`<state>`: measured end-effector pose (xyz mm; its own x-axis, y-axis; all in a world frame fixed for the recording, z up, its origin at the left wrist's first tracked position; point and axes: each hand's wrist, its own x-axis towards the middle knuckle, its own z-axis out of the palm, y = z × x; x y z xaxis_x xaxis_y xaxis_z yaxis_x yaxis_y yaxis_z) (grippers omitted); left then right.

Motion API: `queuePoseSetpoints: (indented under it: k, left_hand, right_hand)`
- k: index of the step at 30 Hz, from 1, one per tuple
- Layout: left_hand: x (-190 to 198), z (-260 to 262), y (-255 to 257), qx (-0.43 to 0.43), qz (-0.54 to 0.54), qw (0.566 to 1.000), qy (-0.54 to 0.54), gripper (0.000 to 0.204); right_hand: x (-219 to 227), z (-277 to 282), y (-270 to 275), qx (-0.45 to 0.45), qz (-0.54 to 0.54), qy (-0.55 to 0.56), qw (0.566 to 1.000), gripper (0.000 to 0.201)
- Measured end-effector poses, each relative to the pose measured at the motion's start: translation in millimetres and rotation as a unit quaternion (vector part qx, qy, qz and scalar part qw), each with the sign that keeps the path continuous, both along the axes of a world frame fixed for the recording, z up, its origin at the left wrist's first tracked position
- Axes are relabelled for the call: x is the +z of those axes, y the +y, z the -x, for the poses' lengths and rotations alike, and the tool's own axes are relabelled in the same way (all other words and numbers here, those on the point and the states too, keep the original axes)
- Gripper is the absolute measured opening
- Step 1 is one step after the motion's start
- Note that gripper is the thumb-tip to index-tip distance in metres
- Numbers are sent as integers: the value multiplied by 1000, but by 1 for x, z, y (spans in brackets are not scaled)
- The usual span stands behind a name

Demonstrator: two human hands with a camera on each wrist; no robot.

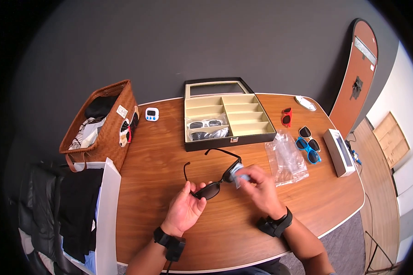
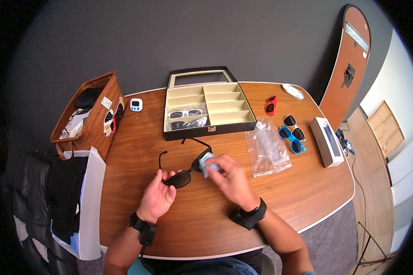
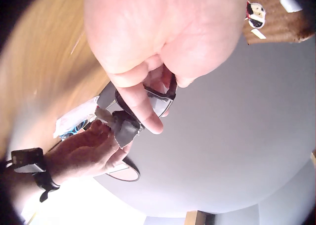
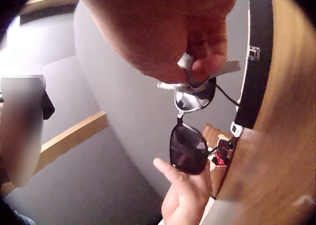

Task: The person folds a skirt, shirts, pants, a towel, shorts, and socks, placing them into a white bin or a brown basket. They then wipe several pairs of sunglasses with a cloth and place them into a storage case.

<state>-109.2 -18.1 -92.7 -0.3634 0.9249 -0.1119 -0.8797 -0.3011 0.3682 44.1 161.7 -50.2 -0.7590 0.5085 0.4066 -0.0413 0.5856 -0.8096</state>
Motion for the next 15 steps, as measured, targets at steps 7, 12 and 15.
queuePoseSetpoints:
  k: [7,12,15]
  left_hand:
    - [0,8,-1,31,31,999,3,25]
    - [-5,23,-6,-48,-36,994,94,29]
    - [-4,11,1,21,65,976,205,31]
  right_hand:
    - [3,-4,5,266,21,-139,954,16]
    - [-13,-2,9,173,313,-123,926,13]
    - [-9,1,-23,327,227,-98,912,17]
